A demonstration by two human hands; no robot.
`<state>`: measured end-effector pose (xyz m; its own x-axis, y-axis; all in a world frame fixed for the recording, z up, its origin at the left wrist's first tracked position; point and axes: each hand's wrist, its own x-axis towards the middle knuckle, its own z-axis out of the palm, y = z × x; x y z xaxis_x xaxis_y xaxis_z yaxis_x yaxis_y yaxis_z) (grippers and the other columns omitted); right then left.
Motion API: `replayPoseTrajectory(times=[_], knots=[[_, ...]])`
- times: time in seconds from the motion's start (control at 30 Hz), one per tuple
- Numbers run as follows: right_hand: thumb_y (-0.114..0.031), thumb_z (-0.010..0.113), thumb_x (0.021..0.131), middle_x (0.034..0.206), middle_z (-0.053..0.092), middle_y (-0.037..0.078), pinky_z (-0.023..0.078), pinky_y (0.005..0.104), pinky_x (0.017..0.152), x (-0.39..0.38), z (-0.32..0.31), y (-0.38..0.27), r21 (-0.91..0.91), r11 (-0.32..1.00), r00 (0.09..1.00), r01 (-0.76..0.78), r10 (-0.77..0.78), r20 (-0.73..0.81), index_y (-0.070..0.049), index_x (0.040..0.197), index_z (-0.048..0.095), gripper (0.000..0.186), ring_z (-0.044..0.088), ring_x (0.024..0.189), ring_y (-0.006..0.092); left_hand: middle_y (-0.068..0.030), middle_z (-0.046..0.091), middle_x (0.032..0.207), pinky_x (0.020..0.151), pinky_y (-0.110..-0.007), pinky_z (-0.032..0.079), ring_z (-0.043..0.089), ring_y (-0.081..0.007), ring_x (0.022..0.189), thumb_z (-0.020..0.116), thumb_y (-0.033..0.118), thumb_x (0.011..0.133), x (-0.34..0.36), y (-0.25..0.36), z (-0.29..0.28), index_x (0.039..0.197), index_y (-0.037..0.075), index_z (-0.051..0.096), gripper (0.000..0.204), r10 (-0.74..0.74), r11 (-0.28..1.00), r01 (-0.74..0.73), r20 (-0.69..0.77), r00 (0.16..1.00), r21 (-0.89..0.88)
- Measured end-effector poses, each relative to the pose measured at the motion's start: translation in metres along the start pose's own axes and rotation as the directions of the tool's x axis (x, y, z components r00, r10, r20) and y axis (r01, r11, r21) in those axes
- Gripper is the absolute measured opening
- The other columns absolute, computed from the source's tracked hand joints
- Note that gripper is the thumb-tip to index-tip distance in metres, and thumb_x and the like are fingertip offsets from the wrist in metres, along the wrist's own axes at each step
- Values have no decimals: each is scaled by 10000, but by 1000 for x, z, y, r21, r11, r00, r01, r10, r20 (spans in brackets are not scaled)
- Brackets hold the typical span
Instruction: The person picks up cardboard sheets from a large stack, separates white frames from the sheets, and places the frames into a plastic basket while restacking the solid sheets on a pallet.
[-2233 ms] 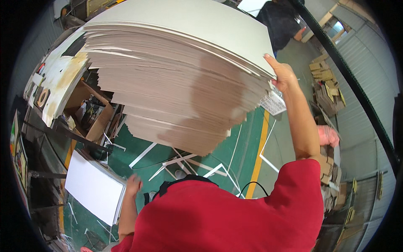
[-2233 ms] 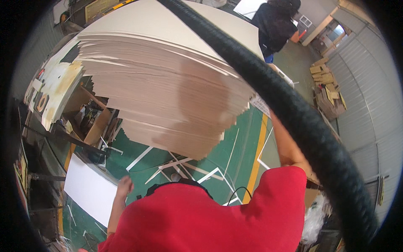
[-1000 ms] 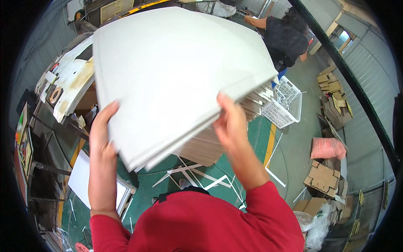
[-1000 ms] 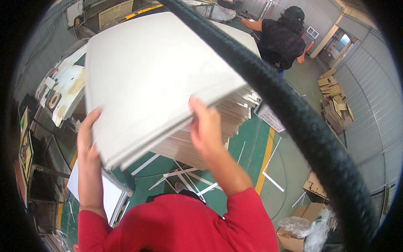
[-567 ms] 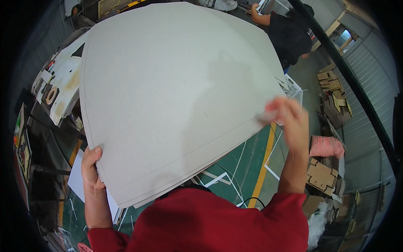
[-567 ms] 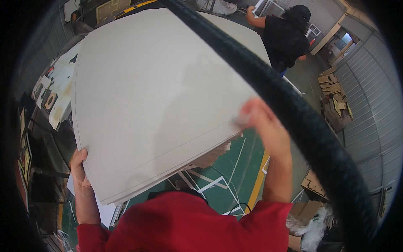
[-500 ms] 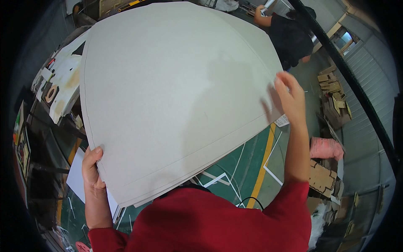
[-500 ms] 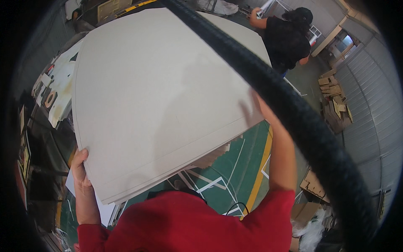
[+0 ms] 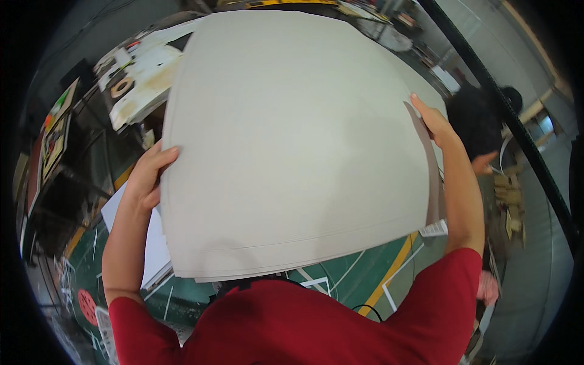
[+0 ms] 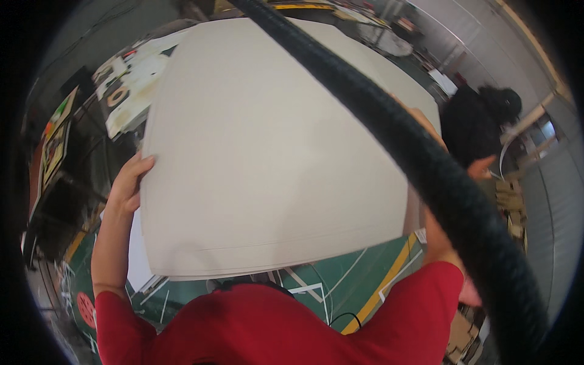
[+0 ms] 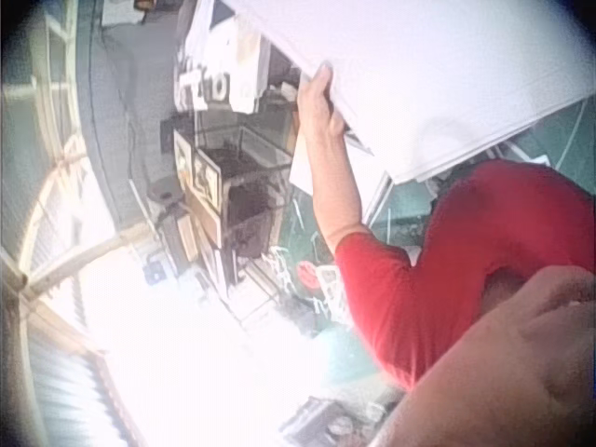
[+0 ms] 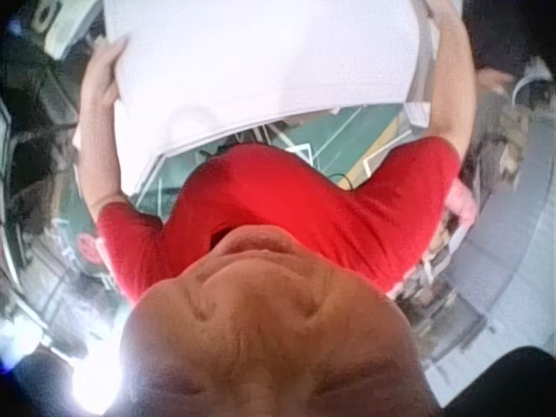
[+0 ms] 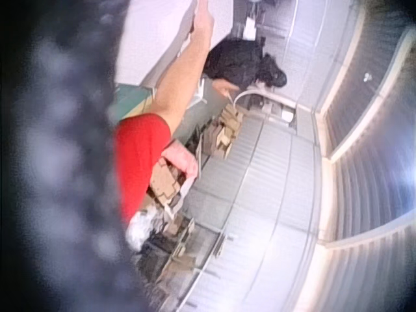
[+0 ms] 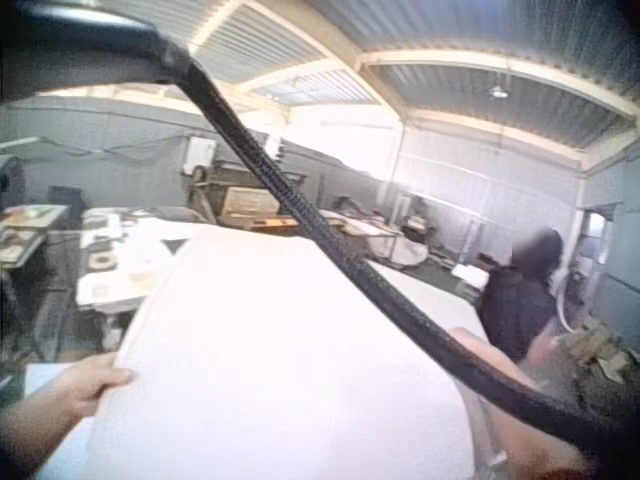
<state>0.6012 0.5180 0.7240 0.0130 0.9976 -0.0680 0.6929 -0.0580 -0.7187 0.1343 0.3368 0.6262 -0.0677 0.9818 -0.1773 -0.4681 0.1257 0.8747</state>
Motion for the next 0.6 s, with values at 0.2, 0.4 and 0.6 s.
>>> replayPoseTrajectory(times=[0.2, 0.4, 0.6], knots=[[-633, 536, 736, 1108, 557, 158, 415, 317, 835, 20, -2, 11, 156, 988, 980, 17, -47, 194, 0, 1146, 534, 754, 529, 1003, 232, -134, 569, 1050, 722, -313, 524, 603, -188, 857, 599, 222, 821, 11, -12, 5, 1215, -11, 409, 495, -101, 994, 103, -66, 993, 31], [-520, 617, 747, 1122, 545, 158, 421, 317, 835, 26, 5, 26, 476, 872, 978, -115, 15, 209, 32, 1179, 485, 713, 538, 984, 235, -130, 583, 1014, 754, -344, 507, 599, -199, 854, 643, 305, 789, 27, -63, -11, 1200, 11, 439, 546, -21, 1000, 21, -32, 999, -7], [-431, 650, 754, 1064, 565, 162, 429, 312, 800, 0, 11, 3, -77, 996, 982, 50, -63, -176, 100, 1143, 487, 678, 548, 943, 228, -166, 583, 998, 730, -349, 513, 602, -218, 834, 687, 259, 760, 34, -110, -32, 1141, -53, 465, 540, 105, 992, -113, -153, 983, -47]])
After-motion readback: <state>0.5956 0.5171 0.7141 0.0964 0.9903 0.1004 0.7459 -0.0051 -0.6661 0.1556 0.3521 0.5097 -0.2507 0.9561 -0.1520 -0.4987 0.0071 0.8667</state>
